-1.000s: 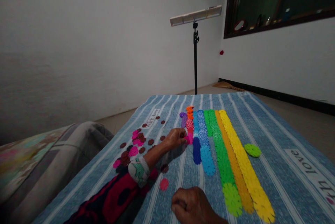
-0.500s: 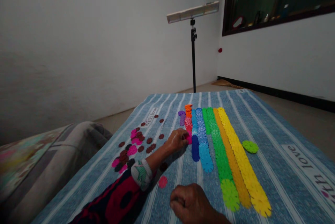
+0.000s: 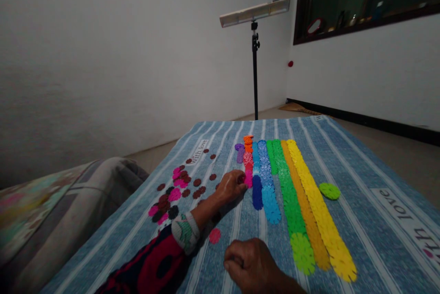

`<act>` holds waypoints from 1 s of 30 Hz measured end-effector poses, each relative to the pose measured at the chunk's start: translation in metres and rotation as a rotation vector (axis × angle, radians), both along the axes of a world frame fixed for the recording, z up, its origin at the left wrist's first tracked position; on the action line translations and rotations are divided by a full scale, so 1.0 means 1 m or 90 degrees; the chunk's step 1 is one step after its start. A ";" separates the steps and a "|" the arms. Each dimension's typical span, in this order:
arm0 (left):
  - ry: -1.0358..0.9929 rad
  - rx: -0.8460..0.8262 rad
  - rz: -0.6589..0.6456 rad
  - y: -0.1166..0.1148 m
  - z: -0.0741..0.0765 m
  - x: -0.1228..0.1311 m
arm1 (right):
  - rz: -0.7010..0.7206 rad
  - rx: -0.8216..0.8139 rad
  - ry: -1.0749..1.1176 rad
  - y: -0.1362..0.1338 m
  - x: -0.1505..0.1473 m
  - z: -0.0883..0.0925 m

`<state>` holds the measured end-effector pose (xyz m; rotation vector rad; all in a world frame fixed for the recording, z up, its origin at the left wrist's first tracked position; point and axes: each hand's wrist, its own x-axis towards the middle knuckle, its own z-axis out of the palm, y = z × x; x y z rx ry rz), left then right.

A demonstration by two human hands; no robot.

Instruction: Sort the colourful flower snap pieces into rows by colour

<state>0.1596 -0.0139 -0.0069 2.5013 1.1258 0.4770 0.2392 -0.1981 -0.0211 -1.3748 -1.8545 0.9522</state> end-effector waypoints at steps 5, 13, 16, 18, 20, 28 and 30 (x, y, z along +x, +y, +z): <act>-0.014 0.010 -0.002 0.000 -0.004 0.002 | 0.000 -0.003 0.003 -0.001 -0.001 0.001; 0.000 -0.015 0.019 -0.011 0.007 0.000 | -0.005 0.006 0.018 -0.002 -0.001 -0.002; -0.014 -0.011 0.021 -0.014 0.010 -0.009 | -0.015 0.009 0.017 -0.003 -0.001 0.000; -0.027 -0.010 0.023 -0.016 0.011 -0.020 | -0.019 0.011 0.015 -0.005 -0.001 0.001; -0.034 -0.007 0.028 -0.017 0.011 -0.035 | -0.016 0.012 0.015 -0.005 -0.001 0.002; -0.064 -0.019 0.048 -0.039 0.019 -0.108 | -0.022 -0.014 0.013 -0.009 0.000 0.007; -0.089 -0.023 0.064 -0.045 0.022 -0.122 | -0.029 -0.029 0.016 -0.010 0.000 0.008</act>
